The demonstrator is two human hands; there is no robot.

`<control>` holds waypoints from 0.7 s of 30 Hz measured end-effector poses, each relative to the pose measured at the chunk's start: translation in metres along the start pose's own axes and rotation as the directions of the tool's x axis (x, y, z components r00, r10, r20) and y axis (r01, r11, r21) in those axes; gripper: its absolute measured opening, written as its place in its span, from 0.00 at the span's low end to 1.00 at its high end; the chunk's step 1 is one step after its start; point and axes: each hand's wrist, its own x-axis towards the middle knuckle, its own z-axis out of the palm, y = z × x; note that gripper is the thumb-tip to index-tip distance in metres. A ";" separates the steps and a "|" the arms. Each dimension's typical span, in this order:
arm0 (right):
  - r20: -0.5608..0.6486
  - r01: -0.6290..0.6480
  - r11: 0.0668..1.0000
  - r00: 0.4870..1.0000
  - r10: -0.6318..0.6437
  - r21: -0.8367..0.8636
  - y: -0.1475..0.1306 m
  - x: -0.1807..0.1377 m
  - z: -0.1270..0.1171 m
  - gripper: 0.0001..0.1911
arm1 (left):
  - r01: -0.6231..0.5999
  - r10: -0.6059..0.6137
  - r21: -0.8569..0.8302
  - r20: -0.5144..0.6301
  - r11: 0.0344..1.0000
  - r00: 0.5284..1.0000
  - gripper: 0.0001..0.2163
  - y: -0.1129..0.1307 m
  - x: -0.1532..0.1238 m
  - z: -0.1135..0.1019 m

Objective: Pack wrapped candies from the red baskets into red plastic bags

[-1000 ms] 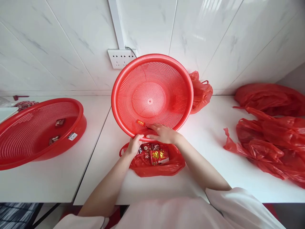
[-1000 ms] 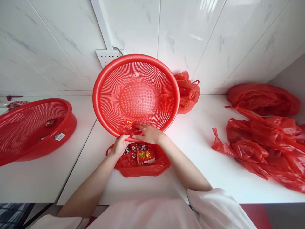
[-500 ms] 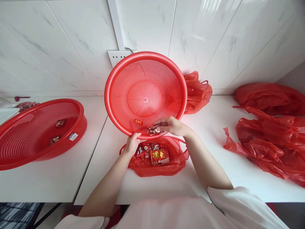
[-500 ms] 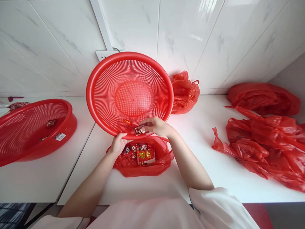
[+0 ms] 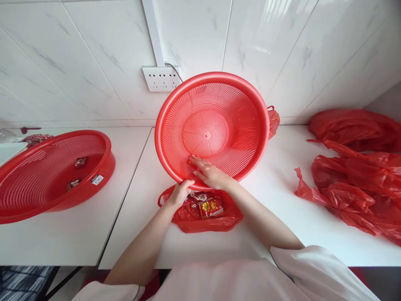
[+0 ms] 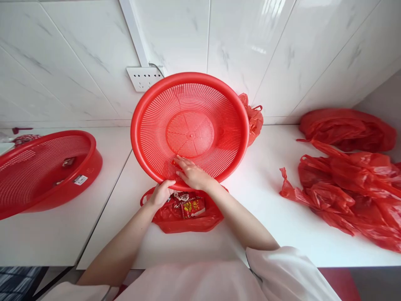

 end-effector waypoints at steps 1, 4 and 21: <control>0.015 0.020 1.000 1.000 -0.020 -0.013 0.000 0.000 0.004 0.27 | 0.013 -0.013 0.010 0.000 1.000 1.000 0.08 -0.002 0.000 0.000; 0.005 0.016 1.000 1.000 -0.016 -0.012 -0.001 0.000 0.008 0.24 | 0.005 -0.005 0.006 -0.005 1.000 1.000 0.07 -0.005 0.001 -0.002; 0.357 -0.210 0.815 0.934 0.004 0.540 -0.031 -0.012 -0.042 0.13 | -0.158 0.127 -0.212 -0.149 0.965 0.981 0.15 0.030 0.013 -0.020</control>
